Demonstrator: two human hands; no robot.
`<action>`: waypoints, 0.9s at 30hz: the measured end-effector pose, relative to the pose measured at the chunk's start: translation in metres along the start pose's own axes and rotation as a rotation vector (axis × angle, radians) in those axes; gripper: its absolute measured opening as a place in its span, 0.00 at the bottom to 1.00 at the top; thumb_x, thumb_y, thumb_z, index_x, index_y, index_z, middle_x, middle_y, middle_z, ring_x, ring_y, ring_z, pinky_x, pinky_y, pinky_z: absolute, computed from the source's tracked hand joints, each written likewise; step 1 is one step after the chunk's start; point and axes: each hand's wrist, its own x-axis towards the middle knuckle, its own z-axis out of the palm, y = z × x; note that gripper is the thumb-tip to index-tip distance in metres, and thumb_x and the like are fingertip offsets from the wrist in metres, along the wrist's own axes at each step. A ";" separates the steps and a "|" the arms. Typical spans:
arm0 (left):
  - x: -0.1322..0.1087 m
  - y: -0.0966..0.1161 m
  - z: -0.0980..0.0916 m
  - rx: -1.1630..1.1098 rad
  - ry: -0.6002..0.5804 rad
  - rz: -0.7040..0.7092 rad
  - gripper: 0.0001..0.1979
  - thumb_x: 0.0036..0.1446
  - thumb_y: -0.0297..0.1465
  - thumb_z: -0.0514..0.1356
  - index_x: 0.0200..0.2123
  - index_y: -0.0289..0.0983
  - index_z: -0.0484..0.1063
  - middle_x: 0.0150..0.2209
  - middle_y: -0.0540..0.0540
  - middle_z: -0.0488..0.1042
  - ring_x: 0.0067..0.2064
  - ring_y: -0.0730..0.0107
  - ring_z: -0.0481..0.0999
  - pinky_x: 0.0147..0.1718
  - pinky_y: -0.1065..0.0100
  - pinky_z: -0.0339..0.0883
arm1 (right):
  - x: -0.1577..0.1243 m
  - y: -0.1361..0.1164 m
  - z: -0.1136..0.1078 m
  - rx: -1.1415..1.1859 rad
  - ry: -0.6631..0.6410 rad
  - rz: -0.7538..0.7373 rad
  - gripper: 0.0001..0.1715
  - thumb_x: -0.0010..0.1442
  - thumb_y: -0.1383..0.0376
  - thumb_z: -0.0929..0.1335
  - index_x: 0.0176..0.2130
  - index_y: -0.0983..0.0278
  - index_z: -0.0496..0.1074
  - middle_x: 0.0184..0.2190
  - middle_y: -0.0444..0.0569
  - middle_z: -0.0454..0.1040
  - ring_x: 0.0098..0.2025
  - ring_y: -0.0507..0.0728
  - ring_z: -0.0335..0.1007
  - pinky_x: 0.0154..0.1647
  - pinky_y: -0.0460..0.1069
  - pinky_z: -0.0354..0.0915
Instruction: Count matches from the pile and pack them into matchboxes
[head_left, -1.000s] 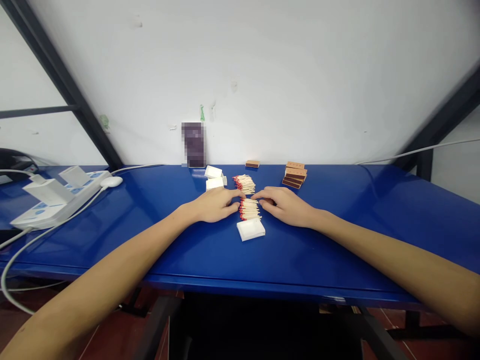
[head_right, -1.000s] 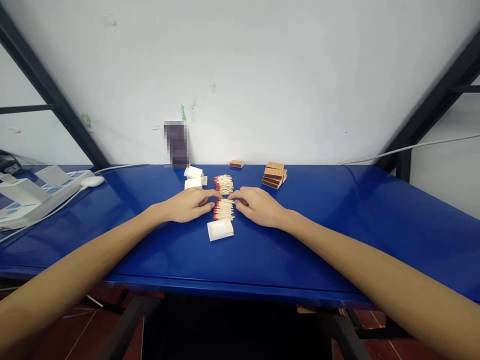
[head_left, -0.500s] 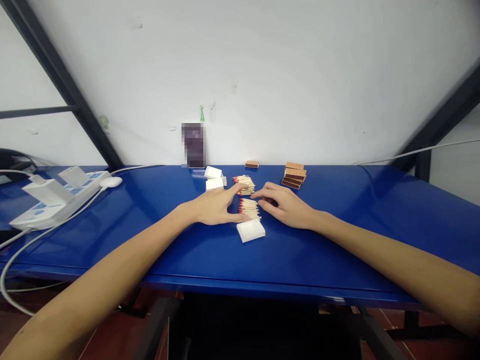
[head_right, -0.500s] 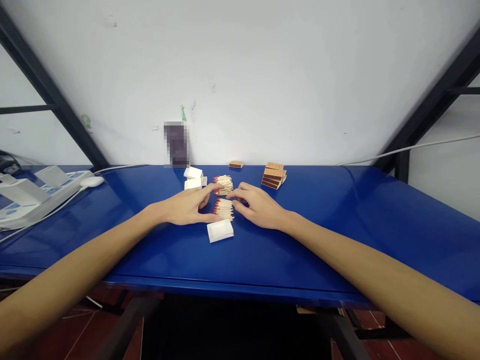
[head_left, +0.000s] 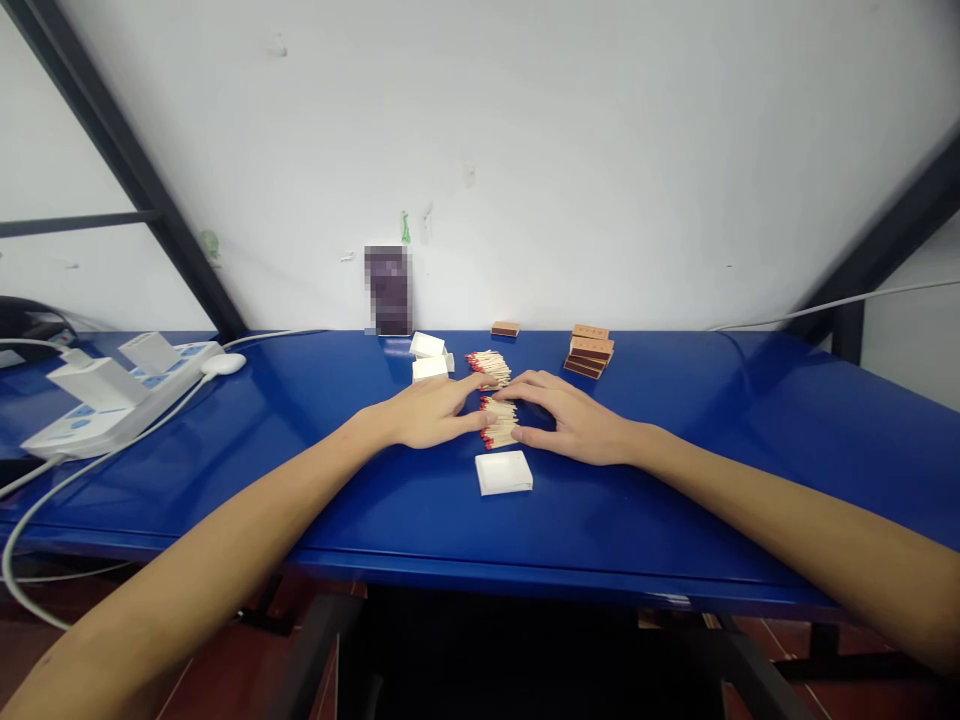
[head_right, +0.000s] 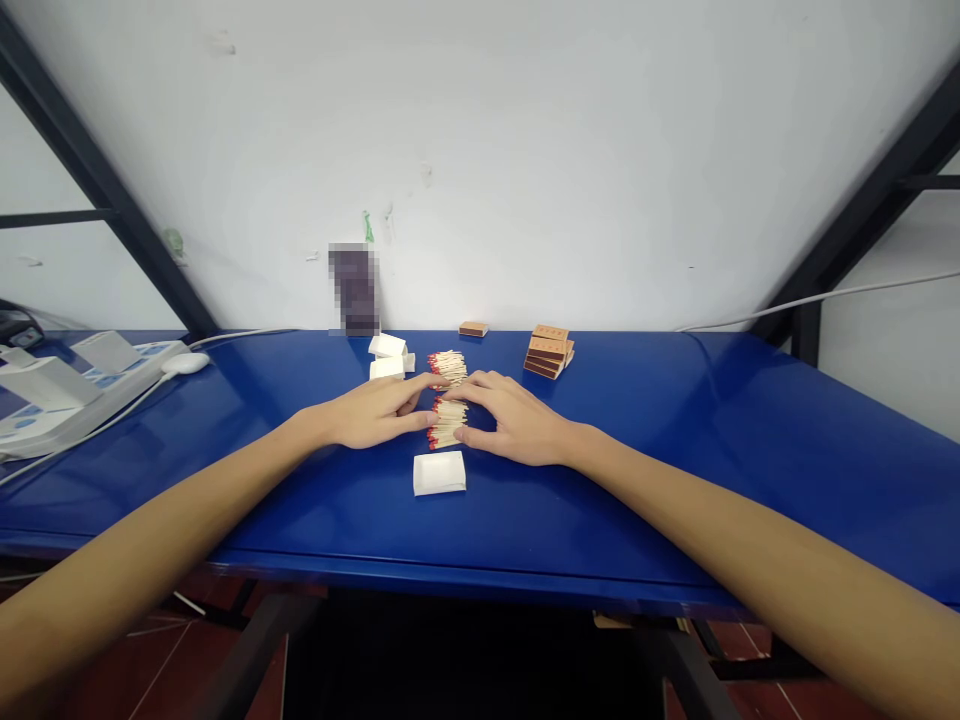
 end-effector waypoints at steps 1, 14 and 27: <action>0.000 -0.001 -0.001 -0.011 -0.004 0.002 0.29 0.67 0.49 0.45 0.63 0.37 0.58 0.29 0.48 0.71 0.31 0.65 0.69 0.32 0.67 0.59 | 0.000 -0.001 0.000 -0.005 -0.010 0.004 0.29 0.65 0.49 0.64 0.60 0.59 0.65 0.56 0.55 0.69 0.56 0.65 0.63 0.56 0.62 0.60; -0.001 -0.001 -0.003 -0.023 -0.021 0.020 0.29 0.61 0.44 0.55 0.60 0.35 0.64 0.28 0.50 0.70 0.28 0.69 0.68 0.29 0.68 0.58 | 0.008 -0.009 0.003 -0.001 0.022 0.034 0.29 0.61 0.49 0.69 0.56 0.58 0.69 0.53 0.52 0.74 0.51 0.64 0.67 0.53 0.60 0.63; 0.001 0.000 0.002 0.038 0.033 0.061 0.27 0.60 0.52 0.55 0.48 0.35 0.72 0.26 0.49 0.71 0.25 0.69 0.68 0.26 0.68 0.57 | 0.010 -0.009 0.006 -0.034 0.059 0.020 0.20 0.63 0.53 0.68 0.51 0.60 0.73 0.49 0.51 0.77 0.48 0.62 0.69 0.49 0.58 0.64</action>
